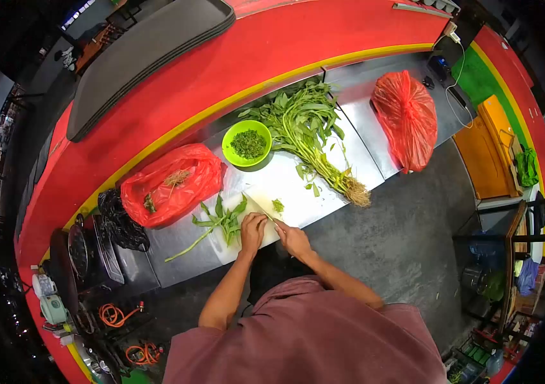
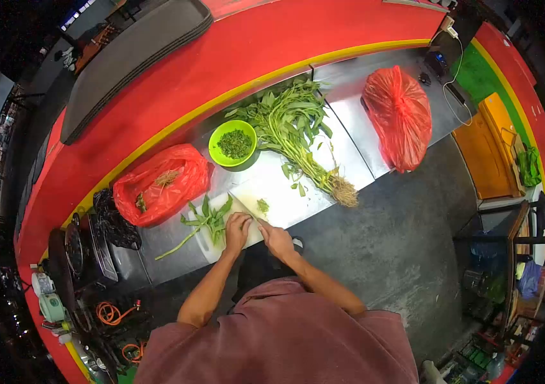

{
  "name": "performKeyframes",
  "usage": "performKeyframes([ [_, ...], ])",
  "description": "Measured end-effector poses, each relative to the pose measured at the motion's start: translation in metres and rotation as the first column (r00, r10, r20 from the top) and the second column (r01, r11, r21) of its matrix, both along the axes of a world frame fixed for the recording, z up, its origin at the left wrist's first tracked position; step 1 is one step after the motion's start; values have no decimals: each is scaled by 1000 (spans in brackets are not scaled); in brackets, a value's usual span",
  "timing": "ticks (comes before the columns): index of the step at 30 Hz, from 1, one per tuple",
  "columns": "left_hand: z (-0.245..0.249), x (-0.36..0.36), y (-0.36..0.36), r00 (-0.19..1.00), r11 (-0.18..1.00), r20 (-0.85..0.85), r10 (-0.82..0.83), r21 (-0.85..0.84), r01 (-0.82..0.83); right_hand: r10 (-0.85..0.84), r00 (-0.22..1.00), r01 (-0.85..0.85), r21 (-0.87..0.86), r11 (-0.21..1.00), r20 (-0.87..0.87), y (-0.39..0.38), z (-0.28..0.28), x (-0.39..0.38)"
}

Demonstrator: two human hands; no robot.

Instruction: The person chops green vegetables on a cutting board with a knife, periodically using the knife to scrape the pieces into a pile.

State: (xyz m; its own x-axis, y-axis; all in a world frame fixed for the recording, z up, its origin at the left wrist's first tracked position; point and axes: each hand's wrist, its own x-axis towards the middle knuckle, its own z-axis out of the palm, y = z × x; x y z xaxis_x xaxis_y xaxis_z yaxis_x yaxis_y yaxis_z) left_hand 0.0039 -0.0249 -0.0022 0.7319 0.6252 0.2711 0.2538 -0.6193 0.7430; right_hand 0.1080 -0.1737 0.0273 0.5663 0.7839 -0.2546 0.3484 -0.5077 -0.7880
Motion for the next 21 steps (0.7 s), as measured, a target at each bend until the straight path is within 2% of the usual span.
performKeyframes([
  [3,2,-3,-1,999,999,-37,-38,18,39,40,996,-38,-24,999,84,5,-1,3],
  [5,4,-4,-1,998,999,-39,-39,-9,39,12,996,-16,41,999,90,13,-7,4],
  [6,6,-3,0,998,999,-53,-39,3,39,9,999,-9,-2,1000,54,15,-7,3],
  [9,7,-2,0,998,1000,-53,-20,-12,19,-3,1000,3,11,1000,4,13,-6,2],
  [10,5,-1,0,1000,1000,-13,-10,19,10,-10,999,10,-1,1000,-43,9,-6,1],
  [13,1,-2,-3,1000,999,-15,9,34,-8,-35,999,36,40,999,-7,-2,-7,-3],
  [17,6,-1,-2,1000,999,-24,-4,46,5,34,999,-34,-9,999,13,7,-14,2],
  [19,6,-1,-2,1000,999,-2,-4,49,4,9,999,-9,-9,1000,44,13,-11,3],
  [21,4,-3,-1,998,1000,-55,-1,1,1,-3,1000,3,2,1000,11,15,-6,3],
])
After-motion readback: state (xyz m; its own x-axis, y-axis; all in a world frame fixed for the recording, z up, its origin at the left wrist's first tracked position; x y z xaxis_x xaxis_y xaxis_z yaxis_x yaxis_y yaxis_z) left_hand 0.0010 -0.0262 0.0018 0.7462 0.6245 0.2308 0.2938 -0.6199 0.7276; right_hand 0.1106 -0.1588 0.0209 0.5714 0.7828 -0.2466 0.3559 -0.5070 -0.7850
